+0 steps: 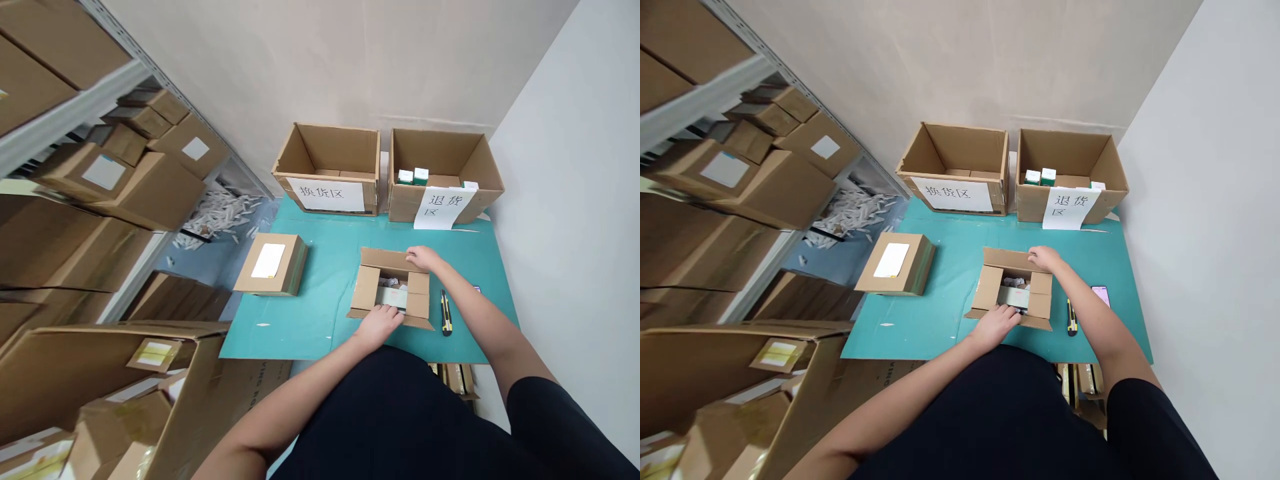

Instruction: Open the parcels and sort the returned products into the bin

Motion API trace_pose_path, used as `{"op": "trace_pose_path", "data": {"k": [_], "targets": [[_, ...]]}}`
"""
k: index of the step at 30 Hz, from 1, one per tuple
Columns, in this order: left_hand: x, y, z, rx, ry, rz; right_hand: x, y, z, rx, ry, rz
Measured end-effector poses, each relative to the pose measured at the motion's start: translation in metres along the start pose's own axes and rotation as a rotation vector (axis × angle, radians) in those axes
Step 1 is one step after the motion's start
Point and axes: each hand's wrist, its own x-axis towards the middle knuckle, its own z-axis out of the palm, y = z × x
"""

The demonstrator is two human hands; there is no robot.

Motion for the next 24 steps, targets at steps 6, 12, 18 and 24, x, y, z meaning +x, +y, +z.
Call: {"op": "trace_pose_path", "data": {"k": [6,12,18,24], "targets": [[0.01,0.004,0.001,0.014,-0.044,0.014,0.029,0.013,-0.009,-0.001,-0.006,0.008],[0.007,-0.001,0.008,-0.037,-0.085,0.026,0.036,0.011,0.003,-0.036,0.066,0.027],[0.004,-0.015,0.001,-0.335,0.013,-0.005,0.003,-0.009,0.021,-0.064,0.376,-0.143],[0.027,-0.045,-0.017,-0.291,0.03,-0.405,-0.048,-0.021,0.039,-0.098,0.47,-0.352]]}}
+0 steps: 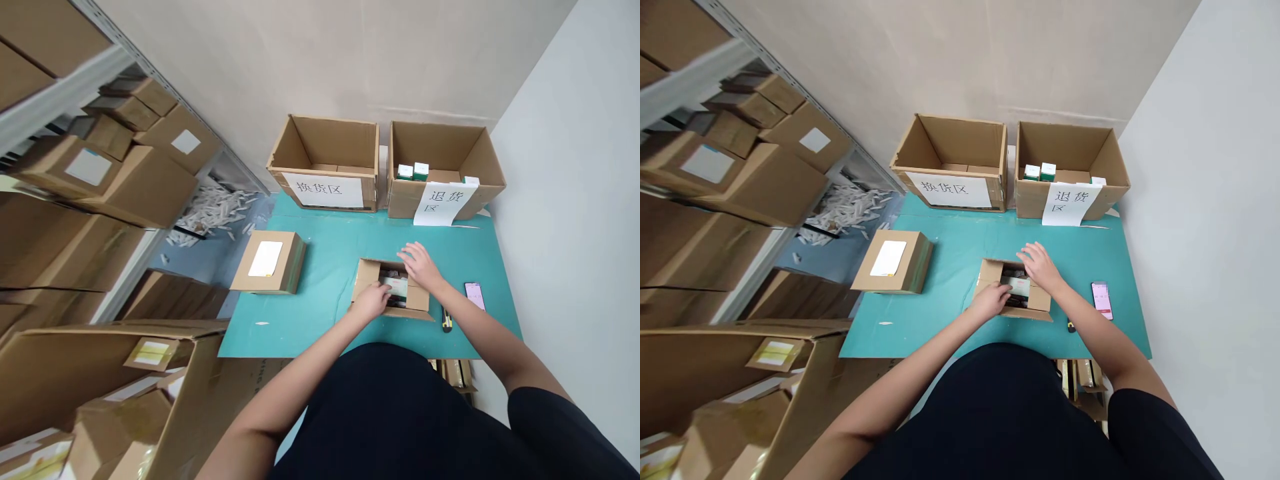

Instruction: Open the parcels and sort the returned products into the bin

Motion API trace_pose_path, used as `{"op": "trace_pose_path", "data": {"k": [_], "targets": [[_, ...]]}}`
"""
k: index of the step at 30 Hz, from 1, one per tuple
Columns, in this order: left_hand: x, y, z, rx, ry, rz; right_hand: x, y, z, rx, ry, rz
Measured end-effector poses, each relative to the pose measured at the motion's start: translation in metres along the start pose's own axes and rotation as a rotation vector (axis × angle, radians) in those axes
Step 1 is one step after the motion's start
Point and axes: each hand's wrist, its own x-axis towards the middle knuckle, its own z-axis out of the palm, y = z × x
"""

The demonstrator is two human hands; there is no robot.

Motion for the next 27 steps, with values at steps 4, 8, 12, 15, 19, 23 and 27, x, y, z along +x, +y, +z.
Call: {"op": "trace_pose_path", "data": {"k": [4,8,12,15,19,23,27], "targets": [[0.019,-0.01,-0.018,0.16,-0.106,-0.027,-0.03,-0.014,0.002,0.011,-0.093,-0.101],[0.021,-0.015,-0.025,0.224,-0.145,-0.013,-0.045,-0.023,0.011,0.07,-0.269,-0.251],[0.02,-0.014,-0.023,0.274,-0.185,0.001,-0.044,-0.029,0.018,0.061,-0.416,-0.363],[0.021,-0.013,-0.023,0.296,-0.21,0.02,-0.04,-0.031,0.016,-0.039,-0.486,-0.372],[0.015,-0.014,-0.031,0.303,-0.17,0.027,-0.039,-0.03,0.007,-0.157,-0.492,-0.303],[-0.003,-0.022,-0.043,0.245,-0.06,-0.073,-0.048,-0.026,-0.01,-0.136,-0.352,-0.258],[-0.018,-0.039,-0.05,0.108,0.034,-0.248,-0.065,-0.02,-0.028,-0.082,-0.263,-0.143]]}}
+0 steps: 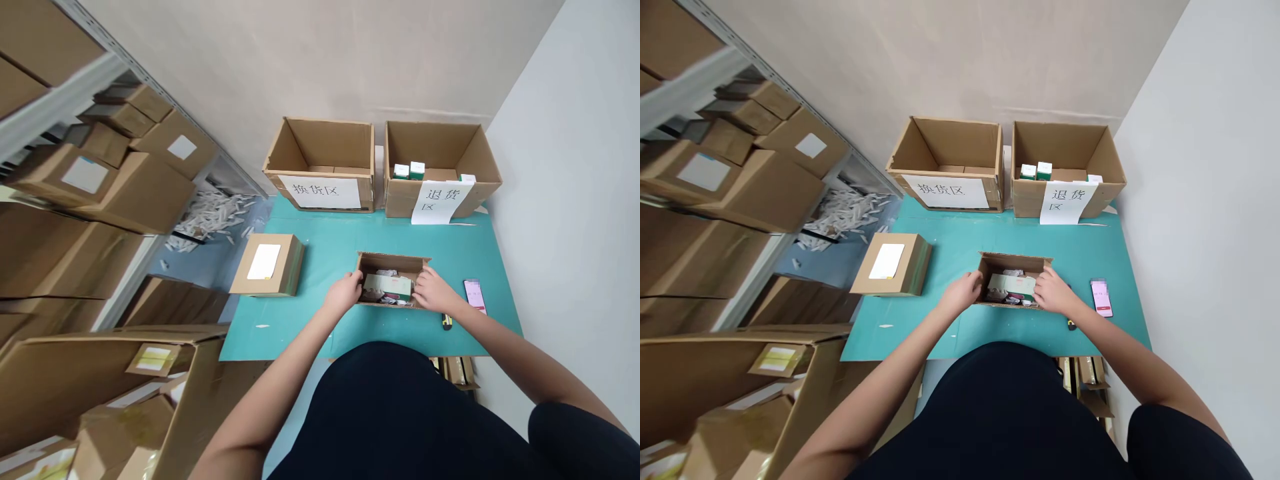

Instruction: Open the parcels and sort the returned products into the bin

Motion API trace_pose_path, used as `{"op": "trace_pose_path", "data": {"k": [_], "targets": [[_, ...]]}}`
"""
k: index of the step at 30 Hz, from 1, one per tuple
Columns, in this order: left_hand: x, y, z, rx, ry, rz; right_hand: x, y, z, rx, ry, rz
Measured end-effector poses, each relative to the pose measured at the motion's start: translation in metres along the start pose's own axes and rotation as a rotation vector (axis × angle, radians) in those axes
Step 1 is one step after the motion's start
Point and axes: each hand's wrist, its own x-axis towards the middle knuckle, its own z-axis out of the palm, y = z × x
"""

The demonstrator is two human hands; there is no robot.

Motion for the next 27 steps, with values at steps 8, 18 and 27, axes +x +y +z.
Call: {"op": "trace_pose_path", "data": {"k": [8,18,27], "targets": [[-0.004,-0.037,0.015,-0.412,-0.012,0.027,-0.041,0.009,-0.001,-0.015,-0.068,0.167],[-0.005,-0.054,0.033,-0.68,0.007,0.107,0.004,-0.012,-0.016,-0.038,-0.271,-0.01],[-0.003,-0.052,0.044,-0.679,0.074,0.143,0.087,-0.052,0.007,0.04,-0.638,0.221]]}}
